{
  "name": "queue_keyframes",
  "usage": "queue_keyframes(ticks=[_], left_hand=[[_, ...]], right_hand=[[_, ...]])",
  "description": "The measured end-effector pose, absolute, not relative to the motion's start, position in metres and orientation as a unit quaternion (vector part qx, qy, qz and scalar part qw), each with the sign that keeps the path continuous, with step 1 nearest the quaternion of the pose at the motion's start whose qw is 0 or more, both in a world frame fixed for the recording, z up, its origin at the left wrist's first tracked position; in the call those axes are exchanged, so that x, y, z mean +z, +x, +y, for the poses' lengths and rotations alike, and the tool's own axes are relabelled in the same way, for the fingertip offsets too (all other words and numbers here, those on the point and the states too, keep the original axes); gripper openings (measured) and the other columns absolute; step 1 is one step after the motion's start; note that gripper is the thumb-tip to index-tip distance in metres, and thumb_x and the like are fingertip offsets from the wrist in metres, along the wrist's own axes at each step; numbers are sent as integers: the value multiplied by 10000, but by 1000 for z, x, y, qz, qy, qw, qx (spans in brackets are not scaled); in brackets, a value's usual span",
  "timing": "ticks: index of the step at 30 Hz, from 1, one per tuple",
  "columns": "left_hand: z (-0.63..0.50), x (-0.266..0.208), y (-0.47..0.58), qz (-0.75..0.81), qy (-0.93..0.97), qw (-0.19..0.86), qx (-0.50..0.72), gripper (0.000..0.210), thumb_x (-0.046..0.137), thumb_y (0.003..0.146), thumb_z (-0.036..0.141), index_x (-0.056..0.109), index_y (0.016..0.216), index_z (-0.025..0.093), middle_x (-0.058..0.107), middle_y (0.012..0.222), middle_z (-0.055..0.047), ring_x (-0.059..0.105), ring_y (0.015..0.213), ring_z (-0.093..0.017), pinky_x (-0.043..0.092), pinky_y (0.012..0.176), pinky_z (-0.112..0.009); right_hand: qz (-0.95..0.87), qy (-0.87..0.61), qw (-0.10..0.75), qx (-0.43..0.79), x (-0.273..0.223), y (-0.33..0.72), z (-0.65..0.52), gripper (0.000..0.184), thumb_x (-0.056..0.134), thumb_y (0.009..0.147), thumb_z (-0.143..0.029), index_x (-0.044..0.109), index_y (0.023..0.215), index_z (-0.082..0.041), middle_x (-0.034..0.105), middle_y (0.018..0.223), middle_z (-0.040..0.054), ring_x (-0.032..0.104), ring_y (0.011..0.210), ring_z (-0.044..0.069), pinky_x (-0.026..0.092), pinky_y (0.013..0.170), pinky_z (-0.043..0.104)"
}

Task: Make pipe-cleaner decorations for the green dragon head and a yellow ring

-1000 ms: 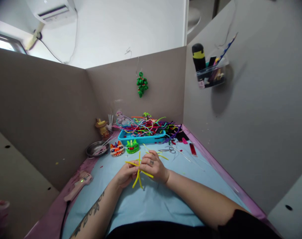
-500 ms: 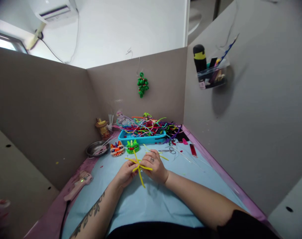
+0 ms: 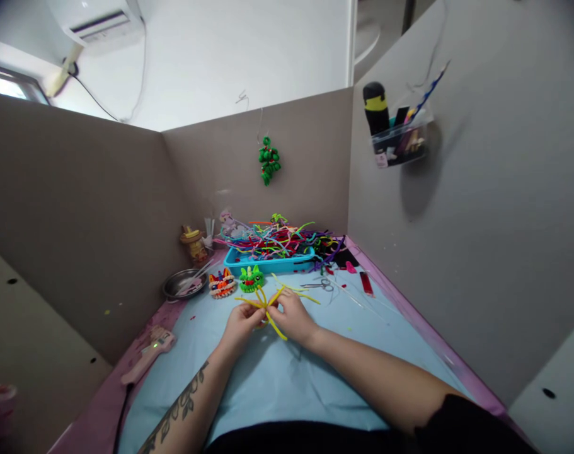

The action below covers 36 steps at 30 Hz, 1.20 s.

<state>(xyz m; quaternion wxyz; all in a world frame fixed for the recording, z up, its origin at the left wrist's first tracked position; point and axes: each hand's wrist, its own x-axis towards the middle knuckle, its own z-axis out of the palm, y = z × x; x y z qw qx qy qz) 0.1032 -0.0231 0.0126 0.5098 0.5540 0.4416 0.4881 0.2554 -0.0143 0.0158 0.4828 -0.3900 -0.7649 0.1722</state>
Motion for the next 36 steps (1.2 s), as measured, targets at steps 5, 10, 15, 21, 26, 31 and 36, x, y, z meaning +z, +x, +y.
queue_keyframes(ticks=[5, 10, 15, 21, 26, 31, 36], left_hand=[[-24, 12, 106, 415, 525, 552, 497, 261, 717, 583, 247, 670, 779, 79, 645, 631, -45, 527, 532, -97, 378, 534, -200], [-22, 12, 105, 410, 535, 550, 493, 232, 710, 569, 211, 670, 750, 72, 652, 629, -51, 536, 530, -102, 375, 527, -202], [-22, 14, 101, 425, 574, 490, 500, 161, 710, 543, 192, 647, 669, 113, 625, 586, -10, 529, 518, -102, 387, 520, -206], [-23, 19, 98, 430, 600, 482, 473, 142, 707, 553, 201, 641, 648, 118, 600, 571, 2, 509, 507, -93, 366, 502, -203], [-21, 16, 97, 421, 559, 524, 484, 267, 733, 549, 217, 542, 719, 139, 563, 545, 33, 480, 471, -77, 341, 481, -193], [-22, 13, 99, 393, 555, 534, 502, 379, 756, 567, 267, 431, 740, 177, 542, 558, 56, 474, 470, -66, 319, 476, -180], [-26, 15, 107, 367, 545, 602, 453, 416, 762, 582, 295, 443, 818, 171, 573, 596, 35, 521, 514, -91, 340, 511, -198]], right_hand=[[-772, -404, 466, 153, 16, 254, -15, 99, 522, 734, -132, 592, 671, -165, 607, 743, 42, 527, 778, 183, 380, 753, 309], [-743, -414, 462, 250, 16, 252, -12, 87, 523, 716, -152, 578, 649, -157, 593, 702, 26, 515, 716, 159, 382, 684, 275], [-636, -400, 431, 500, 11, 251, -7, 157, 558, 696, -280, 548, 620, -143, 507, 554, -26, 406, 507, 87, 304, 494, 215], [-573, -423, 403, 575, 11, 252, -7, 216, 586, 642, -284, 453, 521, -163, 362, 427, -76, 257, 397, 48, 164, 413, 212], [-592, -395, 437, 550, 15, 251, -10, 159, 605, 646, -277, 537, 621, -135, 469, 530, -44, 368, 474, 62, 257, 462, 202], [-594, -422, 455, 512, 11, 249, -9, 167, 621, 638, -270, 520, 607, -141, 478, 545, -42, 393, 506, 76, 302, 499, 210], [-587, -420, 475, 503, 8, 247, -5, 155, 555, 672, -265, 488, 587, -154, 486, 539, -35, 417, 507, 87, 310, 491, 213]])
